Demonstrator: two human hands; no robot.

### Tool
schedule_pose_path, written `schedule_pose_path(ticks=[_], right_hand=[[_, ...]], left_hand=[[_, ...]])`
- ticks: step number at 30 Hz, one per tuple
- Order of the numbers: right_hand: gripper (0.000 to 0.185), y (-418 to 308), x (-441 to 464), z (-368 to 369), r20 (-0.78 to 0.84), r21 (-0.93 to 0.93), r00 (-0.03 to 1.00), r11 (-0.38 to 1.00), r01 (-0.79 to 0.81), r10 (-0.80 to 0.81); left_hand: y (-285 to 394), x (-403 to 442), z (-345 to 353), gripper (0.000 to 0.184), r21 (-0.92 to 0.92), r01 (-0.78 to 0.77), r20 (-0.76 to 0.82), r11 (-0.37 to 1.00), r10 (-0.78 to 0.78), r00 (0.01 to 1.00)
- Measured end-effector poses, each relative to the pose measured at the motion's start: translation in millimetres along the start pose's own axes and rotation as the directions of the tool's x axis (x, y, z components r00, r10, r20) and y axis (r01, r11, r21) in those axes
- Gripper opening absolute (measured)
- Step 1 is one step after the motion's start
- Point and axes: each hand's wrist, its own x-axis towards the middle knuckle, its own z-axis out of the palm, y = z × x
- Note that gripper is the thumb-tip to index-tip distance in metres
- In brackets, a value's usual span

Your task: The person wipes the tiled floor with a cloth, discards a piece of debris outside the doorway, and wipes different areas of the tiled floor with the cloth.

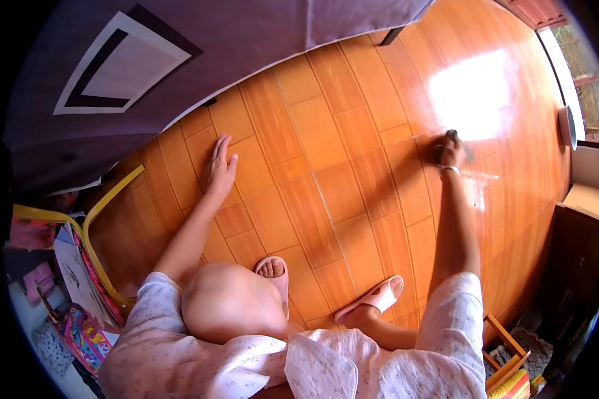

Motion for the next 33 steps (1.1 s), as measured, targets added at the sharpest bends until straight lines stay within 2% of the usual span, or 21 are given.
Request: schedule_pose_path(ticks=[1,3,4,5,6,7,8,9,10,11,12,13,15,17,20,24,25,28,31,32,33], right_hand=[[0.020,13.7,9.9,-2.9,0.022,0.412,0.994,0.907,0.086,-0.104],[0.014,-78.3,-44.5,-3.6,0.084,0.499,0.996,0.864,-0.067,0.028],[0.019,-92.7,-59.4,-1.5,0.233,0.522,0.973,0.842,-0.133,0.010],[0.026,-101.8,-83.6,18.9,0.171,0.560,0.985,0.826,-0.070,-0.033],[0.032,-77.1,-88.0,36.1,0.179,0.276,0.969,0.954,0.115,-0.168],[0.031,-101.6,-119.7,54.2,0.275,0.232,0.903,0.935,0.269,-0.329],[0.030,-125.8,-155.0,73.7,0.405,0.292,0.863,0.937,0.192,-0.303],[0.028,-136.6,-184.8,103.2,0.447,0.364,0.830,0.915,0.172,-0.334],[0.029,-143.0,-205.6,131.2,0.516,0.140,0.667,0.821,0.554,-0.538],[0.034,-164.8,-233.7,153.8,0.516,0.167,0.532,0.688,0.706,-0.671],[0.037,-188.1,-262.0,168.7,0.695,0.143,0.418,0.683,0.717,-0.585],[0.044,-198.8,-276.1,189.7,0.798,0.364,0.180,0.699,0.616,-0.575],[0.051,-179.9,-308.3,234.9,0.731,0.438,-0.107,0.344,0.830,-0.673],[0.056,-179.2,-304.8,276.9,0.751,0.461,-0.257,0.204,0.864,-0.608],[0.053,-209.6,-264.7,322.1,0.769,0.284,-0.170,0.091,0.954,-0.616],[0.052,-229.9,-172.6,350.2,0.787,0.011,0.131,0.227,0.974,-0.603],[0.053,-233.4,-148.1,343.0,0.830,-0.057,0.226,0.324,0.944,-0.510],[0.054,-204.5,-80.8,312.1,0.668,-0.324,0.514,0.411,0.852,-0.538],[0.052,-139.6,3.1,252.8,0.394,-0.481,0.675,0.486,0.730,-0.623],[0.053,-112.4,33.5,225.8,0.389,-0.551,0.727,0.490,0.675,-0.565],[0.052,-101.8,53.3,191.2,0.400,-0.640,0.832,0.533,0.554,-0.385]], left_hand=[[-1.8,4.1,-1.6,0.048,0.000,0.001,-0.007,1.000,-0.001,1.000],[-13.4,10.9,-6.0,0.056,0.231,-0.046,0.012,0.972,0.044,0.999],[-19.6,12.4,-10.2,0.064,0.347,-0.001,0.045,0.938,-0.016,0.999],[-22.4,13.3,-14.6,0.064,0.348,0.000,0.045,0.937,-0.017,0.999],[-23.1,14.4,-21.0,0.068,0.435,0.073,0.037,0.897,-0.099,0.994],[-23.1,15.8,-28.3,0.072,0.520,0.142,0.023,0.843,-0.180,0.983],[-22.8,19.0,-37.7,0.086,0.502,0.212,0.071,0.838,-0.285,0.956],[-24.7,18.9,-45.0,0.086,0.508,0.215,0.073,0.834,-0.290,0.954],[-27.0,19.1,-51.0,0.092,0.434,0.249,0.120,0.866,-0.329,0.937],[-31.1,20.0,-54.1,0.098,0.357,0.287,0.169,0.889,-0.363,0.916],[-37.6,20.7,-54.9,0.106,0.370,0.275,0.205,0.887,-0.367,0.908],[-48.6,20.1,-57.8,0.106,0.369,0.282,0.205,0.886,-0.373,0.905],[-69.9,17.1,-65.6,0.108,0.223,0.214,0.296,0.951,-0.275,0.915],[-71.8,18.7,-72.8,0.108,0.216,0.208,0.331,0.954,-0.272,0.904],[-64.7,13.7,-74.9,0.111,0.225,0.199,0.348,0.954,-0.270,0.898],[-53.2,14.6,-70.7,0.116,0.307,0.176,0.294,0.935,-0.269,0.917],[-52.3,13.9,-70.1,0.116,0.300,0.169,0.302,0.939,-0.261,0.917],[-58.8,15.0,-66.9,0.119,0.352,0.127,0.303,0.928,-0.241,0.922],[-59.9,16.8,-67.9,0.120,0.320,0.127,0.294,0.939,-0.226,0.929],[-57.6,17.1,-69.0,0.120,0.322,0.143,0.295,0.936,-0.243,0.924],[-56.1,16.5,-69.5,0.121,0.326,0.163,0.295,0.931,-0.264,0.918]])
